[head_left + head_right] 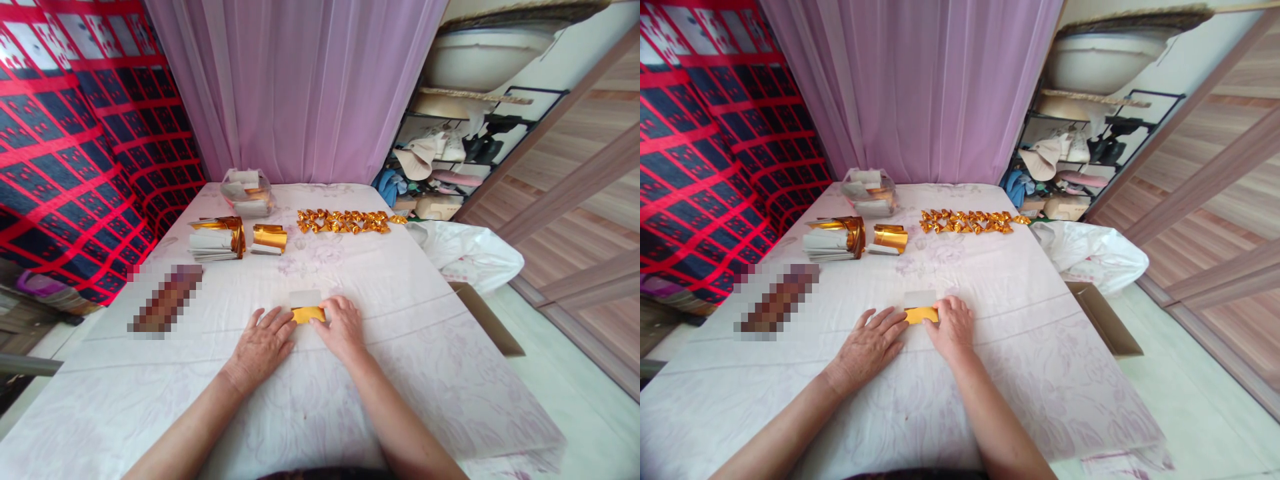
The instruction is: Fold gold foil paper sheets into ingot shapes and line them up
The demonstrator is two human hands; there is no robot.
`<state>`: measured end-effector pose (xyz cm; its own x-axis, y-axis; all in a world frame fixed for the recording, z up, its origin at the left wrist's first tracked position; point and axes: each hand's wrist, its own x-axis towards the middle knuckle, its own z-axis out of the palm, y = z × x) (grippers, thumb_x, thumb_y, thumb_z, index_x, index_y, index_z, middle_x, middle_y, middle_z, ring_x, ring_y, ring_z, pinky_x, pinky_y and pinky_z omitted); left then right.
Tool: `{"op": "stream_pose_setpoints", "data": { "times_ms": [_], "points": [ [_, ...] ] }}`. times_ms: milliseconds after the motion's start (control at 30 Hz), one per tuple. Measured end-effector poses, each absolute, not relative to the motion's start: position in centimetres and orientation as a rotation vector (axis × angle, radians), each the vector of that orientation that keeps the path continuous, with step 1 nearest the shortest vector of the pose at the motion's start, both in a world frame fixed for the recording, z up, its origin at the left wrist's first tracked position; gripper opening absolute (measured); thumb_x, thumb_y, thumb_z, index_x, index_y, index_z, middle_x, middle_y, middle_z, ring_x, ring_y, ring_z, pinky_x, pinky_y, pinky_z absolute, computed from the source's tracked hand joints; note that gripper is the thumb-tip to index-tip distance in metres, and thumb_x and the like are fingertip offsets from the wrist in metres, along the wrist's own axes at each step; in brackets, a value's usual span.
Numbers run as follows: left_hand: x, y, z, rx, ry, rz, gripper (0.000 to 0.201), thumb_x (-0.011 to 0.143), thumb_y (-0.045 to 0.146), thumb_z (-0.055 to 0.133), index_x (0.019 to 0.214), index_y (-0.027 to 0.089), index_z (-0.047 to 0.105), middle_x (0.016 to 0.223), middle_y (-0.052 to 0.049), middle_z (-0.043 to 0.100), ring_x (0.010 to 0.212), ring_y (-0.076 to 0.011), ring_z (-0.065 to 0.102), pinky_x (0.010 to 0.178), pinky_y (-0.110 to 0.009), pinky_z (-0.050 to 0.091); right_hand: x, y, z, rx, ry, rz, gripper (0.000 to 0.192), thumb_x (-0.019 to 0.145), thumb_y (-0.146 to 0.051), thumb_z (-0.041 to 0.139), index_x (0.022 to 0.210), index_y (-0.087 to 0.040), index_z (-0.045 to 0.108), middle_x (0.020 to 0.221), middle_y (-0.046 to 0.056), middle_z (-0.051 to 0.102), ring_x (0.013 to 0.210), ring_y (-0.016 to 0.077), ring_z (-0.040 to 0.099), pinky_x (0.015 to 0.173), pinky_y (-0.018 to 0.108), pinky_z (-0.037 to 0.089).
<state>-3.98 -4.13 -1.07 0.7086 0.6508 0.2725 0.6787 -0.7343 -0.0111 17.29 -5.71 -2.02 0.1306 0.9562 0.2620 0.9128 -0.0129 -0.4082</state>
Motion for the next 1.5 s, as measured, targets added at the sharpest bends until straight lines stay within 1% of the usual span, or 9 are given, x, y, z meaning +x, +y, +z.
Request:
{"op": "stream_pose_setpoints", "data": {
  "times_ms": [133,333,600,733,933,1200,1300,1400,1500],
  "points": [
    [-4.0,-4.2,-1.0,-2.801,-1.1,-0.382,0.03,0.094,0.031,0.05,0.122,0.027,0.06,0.13,-0.003,0.064,0.125,-0.0251,0.053,0.108,-0.048,0.034,18.7,-5.2,-2.6,-1.84,-1.819,0.236,0.023,0.074,-0.022,0.073,0.096,-0.026,0.068,0.105,0.005,0.063,0.098,0.0227,0.058,0.085,0.036,0.044],
    [-4.0,-4.1,-1.1,-2.806,-1.103,-0.391,0.03,0.094,0.031,0.051,0.122,0.027,0.061,0.129,-0.003,0.064,0.125,-0.0247,0.053,0.111,-0.048,0.03,20.3,-4.3,-2.8,-1.746,-1.868,0.433,0.031,0.071,-0.01,0.069,0.097,-0.026,0.071,0.103,0.003,0.063,0.099,0.0195,0.061,0.091,0.034,0.048],
    [-2.5,-4.4,-0.6,-2.766,-1.054,-0.352,0.037,0.092,0.041,0.055,0.128,0.036,0.058,0.122,-0.006,0.064,0.119,-0.0271,0.055,0.112,-0.055,0.024,20.4,-4.3,-2.9,-1.738,-1.888,0.422,0.033,0.07,-0.008,0.067,0.099,-0.024,0.072,0.105,0.005,0.064,0.099,0.0204,0.062,0.092,0.035,0.048],
    [-1.4,-4.8,-0.3,-2.766,-1.119,-0.333,0.039,0.089,0.047,0.057,0.126,0.036,0.061,0.117,-0.008,0.063,0.115,-0.0275,0.055,0.112,-0.057,0.021,20.3,-4.4,-3.0,-1.721,-1.886,0.403,0.033,0.07,-0.009,0.067,0.098,-0.025,0.072,0.105,0.004,0.064,0.098,0.0199,0.061,0.092,0.034,0.047],
    [-2.1,-4.8,-0.7,-2.782,-1.144,-0.382,0.034,0.092,0.045,0.053,0.124,0.035,0.063,0.123,-0.007,0.063,0.118,-0.026,0.054,0.115,-0.057,0.013,20.3,-4.4,-3.2,-1.714,-1.86,0.398,0.033,0.07,-0.009,0.067,0.098,-0.026,0.072,0.105,0.004,0.065,0.098,0.0202,0.061,0.092,0.035,0.048],
    [-4.1,-3.8,-0.7,-2.895,-1.14,-0.455,0.029,0.096,0.034,0.048,0.12,0.034,0.063,0.125,0.0,0.066,0.123,-0.0271,0.052,0.115,-0.06,0.002,20.3,-4.4,-3.3,-1.695,-1.857,0.402,0.032,0.07,-0.008,0.066,0.096,-0.026,0.072,0.103,0.003,0.065,0.096,0.0194,0.062,0.09,0.034,0.049],
    [-4.2,-3.6,-0.7,-2.952,-1.208,-0.51,0.027,0.096,0.03,0.047,0.116,0.032,0.064,0.124,0.0,0.067,0.124,-0.0268,0.052,0.115,-0.06,0.005,20.3,-4.4,-3.3,-1.7,-1.854,0.399,0.038,0.069,-0.009,0.066,0.103,-0.025,0.07,0.106,0.005,0.065,0.1,0.0211,0.061,0.092,0.037,0.048],
    [-3.8,-3.4,-0.9,-2.969,-1.342,-0.586,0.021,0.094,0.028,0.048,0.109,0.027,0.063,0.125,-0.004,0.066,0.122,-0.0265,0.053,0.113,-0.059,0.015,20.4,-4.3,-3.1,-1.691,-1.845,0.432,0.046,0.069,-0.01,0.066,0.113,-0.024,0.066,0.111,0.006,0.065,0.104,0.0228,0.06,0.095,0.04,0.047],
    [-3.4,-3.3,-1.2,-2.898,-1.53,-0.72,0.018,0.091,0.025,0.051,0.107,0.022,0.059,0.122,-0.008,0.066,0.115,-0.0252,0.058,0.109,-0.056,0.026,20.7,-4.4,-2.8,-1.662,-1.837,0.507,0.047,0.068,-0.012,0.066,0.114,-0.023,0.065,0.112,0.007,0.065,0.106,0.0234,0.06,0.097,0.041,0.046]
  ]
}}
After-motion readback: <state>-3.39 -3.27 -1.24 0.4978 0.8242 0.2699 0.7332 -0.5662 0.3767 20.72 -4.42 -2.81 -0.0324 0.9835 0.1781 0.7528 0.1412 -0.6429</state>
